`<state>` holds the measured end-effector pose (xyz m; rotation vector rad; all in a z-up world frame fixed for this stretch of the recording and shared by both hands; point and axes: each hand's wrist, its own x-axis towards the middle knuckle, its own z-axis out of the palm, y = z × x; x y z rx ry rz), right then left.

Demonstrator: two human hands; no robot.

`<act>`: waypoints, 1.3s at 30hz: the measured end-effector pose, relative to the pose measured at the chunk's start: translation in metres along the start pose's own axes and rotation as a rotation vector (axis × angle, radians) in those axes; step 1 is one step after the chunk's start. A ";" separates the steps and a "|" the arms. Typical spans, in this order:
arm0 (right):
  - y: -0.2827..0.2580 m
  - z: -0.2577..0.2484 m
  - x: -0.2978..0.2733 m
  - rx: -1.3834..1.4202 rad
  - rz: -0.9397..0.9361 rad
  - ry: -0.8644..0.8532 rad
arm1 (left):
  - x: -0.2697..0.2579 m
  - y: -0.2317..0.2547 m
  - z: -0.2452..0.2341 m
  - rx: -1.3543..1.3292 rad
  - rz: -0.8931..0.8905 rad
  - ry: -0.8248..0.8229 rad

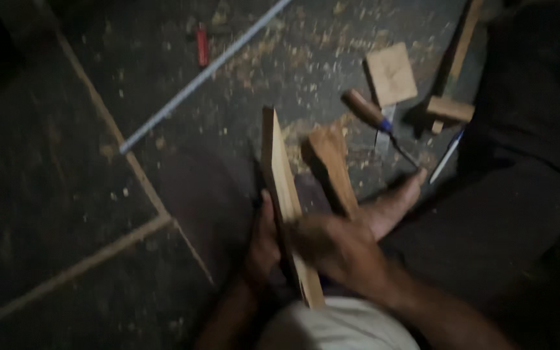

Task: The person works on a piece of wood by hand, using a chisel to carve out sections and smoothing the edges.

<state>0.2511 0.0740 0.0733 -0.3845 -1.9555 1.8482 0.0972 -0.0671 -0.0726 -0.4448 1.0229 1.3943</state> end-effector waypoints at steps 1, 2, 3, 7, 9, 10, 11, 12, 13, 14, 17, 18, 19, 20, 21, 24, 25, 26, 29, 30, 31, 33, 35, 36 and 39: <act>0.001 0.004 0.005 0.014 -0.138 0.124 | 0.006 0.007 0.000 0.002 -0.009 -0.003; -0.002 0.014 0.004 0.041 -0.259 0.229 | 0.005 0.002 -0.006 -0.016 -0.022 0.012; -0.005 0.019 0.002 0.067 -0.381 0.333 | 0.005 -0.004 -0.015 -0.034 -0.034 0.028; -0.010 -0.006 0.006 -0.182 -0.066 0.098 | 0.026 -0.005 -0.031 0.046 -0.010 -0.163; -0.019 -0.004 0.007 -0.227 -0.187 0.191 | 0.027 -0.008 -0.020 -0.011 -0.080 0.077; -0.020 -0.006 0.007 -0.239 -0.144 0.130 | 0.019 -0.012 -0.020 0.043 -0.008 0.001; -0.020 -0.009 0.008 -0.249 -0.101 0.070 | 0.009 -0.013 -0.022 0.097 0.064 -0.074; -0.020 -0.013 0.014 -0.267 -0.078 0.022 | 0.010 -0.005 -0.020 0.166 0.147 -0.163; -0.026 -0.015 0.012 -0.202 -0.093 0.082 | 0.011 -0.003 -0.015 0.134 0.153 -0.149; -0.034 -0.015 0.006 -0.135 -0.107 0.142 | 0.011 -0.005 -0.010 0.102 0.157 -0.133; -0.039 -0.018 0.000 -0.172 -0.075 0.198 | -0.002 -0.005 -0.003 0.065 0.120 -0.173; -0.036 -0.019 0.003 -0.235 -0.073 0.213 | -0.001 0.003 0.002 0.080 0.108 -0.223; -0.034 -0.021 0.004 -0.203 -0.052 0.163 | -0.004 0.006 0.008 0.090 0.099 -0.162; -0.032 -0.022 0.004 -0.173 -0.029 0.117 | -0.008 0.005 0.012 0.101 0.087 -0.103; -0.030 -0.023 0.004 -0.143 -0.006 0.070 | -0.008 0.004 0.014 0.112 0.076 -0.044; -0.037 -0.020 -0.016 -0.157 -0.028 0.149 | -0.001 0.001 0.001 0.081 0.140 -0.199; -0.034 -0.019 -0.016 -0.142 0.065 0.119 | -0.005 -0.004 -0.001 0.052 0.107 -0.187; -0.026 -0.019 -0.007 -0.139 0.141 0.108 | -0.001 0.000 0.003 0.043 0.076 -0.196; -0.033 -0.016 -0.005 -0.090 0.030 0.176 | -0.017 0.009 0.029 0.004 0.098 -0.080; -0.041 -0.014 -0.012 -0.052 -0.034 0.187 | -0.037 0.001 0.034 -0.037 0.116 0.014; -0.041 -0.016 -0.013 -0.106 0.029 0.165 | -0.044 0.003 0.037 -0.064 0.037 -0.010; -0.035 -0.020 -0.011 -0.224 0.138 0.126 | -0.039 0.012 0.037 -0.110 -0.111 -0.078; -0.033 -0.013 -0.008 -0.235 0.065 0.125 | -0.027 0.014 0.039 -0.034 0.040 -0.114; -0.033 -0.011 -0.010 -0.233 0.041 0.112 | -0.024 0.010 0.034 -0.009 0.112 -0.119; -0.032 -0.013 -0.017 -0.150 0.098 0.017 | -0.041 -0.004 0.001 0.650 0.437 -0.194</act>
